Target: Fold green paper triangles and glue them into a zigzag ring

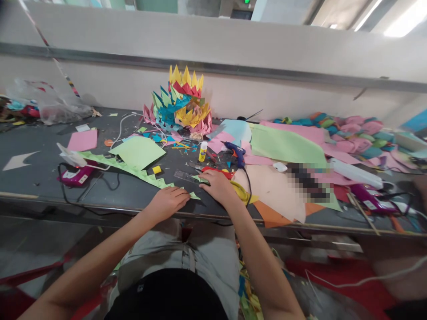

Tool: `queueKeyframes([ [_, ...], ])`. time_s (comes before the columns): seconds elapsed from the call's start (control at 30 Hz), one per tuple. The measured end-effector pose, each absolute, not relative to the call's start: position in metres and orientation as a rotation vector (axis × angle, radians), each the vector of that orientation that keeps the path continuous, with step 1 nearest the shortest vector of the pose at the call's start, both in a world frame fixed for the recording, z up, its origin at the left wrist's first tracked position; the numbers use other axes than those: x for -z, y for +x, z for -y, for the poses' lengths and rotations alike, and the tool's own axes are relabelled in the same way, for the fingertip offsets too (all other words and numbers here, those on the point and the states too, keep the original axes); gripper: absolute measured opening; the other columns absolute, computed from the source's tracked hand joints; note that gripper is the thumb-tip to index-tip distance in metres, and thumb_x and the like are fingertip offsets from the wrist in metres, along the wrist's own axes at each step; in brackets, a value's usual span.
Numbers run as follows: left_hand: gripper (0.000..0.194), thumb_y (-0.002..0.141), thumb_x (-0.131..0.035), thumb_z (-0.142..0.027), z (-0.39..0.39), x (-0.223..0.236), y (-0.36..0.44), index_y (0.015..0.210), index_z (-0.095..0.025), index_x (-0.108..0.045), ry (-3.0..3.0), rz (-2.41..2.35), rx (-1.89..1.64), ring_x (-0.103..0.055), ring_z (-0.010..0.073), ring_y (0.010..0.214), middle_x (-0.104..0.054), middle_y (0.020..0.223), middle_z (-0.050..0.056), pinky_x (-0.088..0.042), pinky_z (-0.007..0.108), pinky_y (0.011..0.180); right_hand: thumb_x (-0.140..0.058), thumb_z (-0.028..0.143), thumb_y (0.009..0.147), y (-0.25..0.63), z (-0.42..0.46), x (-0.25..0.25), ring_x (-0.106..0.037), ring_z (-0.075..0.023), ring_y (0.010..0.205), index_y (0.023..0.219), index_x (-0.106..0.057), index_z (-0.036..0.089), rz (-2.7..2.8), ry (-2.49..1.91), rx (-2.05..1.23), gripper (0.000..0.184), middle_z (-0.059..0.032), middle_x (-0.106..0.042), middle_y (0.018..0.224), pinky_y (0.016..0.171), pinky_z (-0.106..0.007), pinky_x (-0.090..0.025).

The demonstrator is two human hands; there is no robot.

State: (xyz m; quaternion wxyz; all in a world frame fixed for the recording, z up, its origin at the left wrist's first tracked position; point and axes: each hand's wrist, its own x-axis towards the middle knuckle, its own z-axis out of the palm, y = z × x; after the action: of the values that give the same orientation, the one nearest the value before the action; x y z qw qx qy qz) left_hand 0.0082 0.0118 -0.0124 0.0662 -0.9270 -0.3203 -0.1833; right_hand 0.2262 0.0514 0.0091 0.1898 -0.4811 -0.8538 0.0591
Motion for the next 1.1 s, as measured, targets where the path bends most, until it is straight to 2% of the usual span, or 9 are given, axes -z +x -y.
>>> queueKeyframes([
  [0.13,0.017,0.088,-0.048,-0.021,-0.012,0.015,0.008,0.09,-0.018,-0.064,-2.788,1.065,0.758,-0.061,0.0136,0.077,-0.066,0.086,0.004,-0.045,0.025,0.07,-0.055,0.02,0.083,0.223,-0.049,-0.007,-0.062,-0.0202,0.097,0.103,-0.068,0.02,2.372,-1.335,-0.144,0.023,-0.0064,-0.069,0.101,0.087,-0.035,-0.048],
  [0.27,0.014,0.084,-0.053,-0.018,-0.012,0.018,0.007,0.087,-0.019,-0.066,-2.776,1.095,0.979,-0.064,0.0139,0.075,-0.07,0.085,0.002,-0.048,0.025,0.069,-0.052,0.024,0.086,0.222,-0.043,-0.008,-0.064,-0.0193,0.094,0.098,-0.069,0.02,2.24,-1.302,-0.142,0.021,-0.0057,-0.071,0.098,0.085,-0.033,-0.049],
  [0.47,0.017,0.086,-0.051,-0.019,-0.01,0.02,0.006,0.094,-0.017,-0.066,-2.642,1.073,1.201,-0.066,0.0139,0.076,-0.073,0.087,0.003,-0.051,0.027,0.072,-0.053,0.025,0.086,0.231,0.0,-0.004,-0.067,-0.0176,0.083,0.092,-0.069,0.02,2.0,-1.375,-0.112,0.018,-0.004,-0.072,0.09,0.075,-0.028,-0.052],
  [0.63,0.017,0.088,-0.051,-0.019,-0.012,0.019,0.006,0.097,-0.017,-0.065,-2.647,0.94,1.026,-0.065,0.0143,0.082,-0.071,0.096,0.003,-0.049,0.028,0.074,-0.051,0.024,0.087,0.229,0.036,0.01,-0.067,-0.0183,0.079,0.089,-0.069,0.02,1.992,-1.425,0.015,0.018,-0.0039,-0.073,0.085,0.074,-0.03,-0.053],
  [0.8,0.016,0.088,-0.053,-0.021,-0.011,0.015,0.007,0.098,-0.019,-0.064,-2.723,0.922,0.748,-0.062,0.0161,0.085,-0.07,0.093,0.002,-0.044,0.029,0.072,-0.047,0.02,0.089,0.219,0.047,0.02,-0.067,-0.0168,0.081,0.09,-0.069,0.02,2.029,-1.384,0.084,0.022,-0.0038,-0.073,0.087,0.077,-0.029,-0.052],
  [1.1,0.015,0.087,-0.054,-0.021,-0.01,0.012,0.012,0.099,-0.02,-0.064,-2.778,0.965,0.544,-0.057,0.0172,0.09,-0.066,0.095,0.004,-0.039,0.031,0.075,-0.047,0.018,0.088,0.216,0.052,0.019,-0.068,-0.0156,0.082,0.09,-0.069,0.02,1.978,-1.375,0.096,0.022,-0.0037,-0.073,0.089,0.078,-0.026,-0.053],
])
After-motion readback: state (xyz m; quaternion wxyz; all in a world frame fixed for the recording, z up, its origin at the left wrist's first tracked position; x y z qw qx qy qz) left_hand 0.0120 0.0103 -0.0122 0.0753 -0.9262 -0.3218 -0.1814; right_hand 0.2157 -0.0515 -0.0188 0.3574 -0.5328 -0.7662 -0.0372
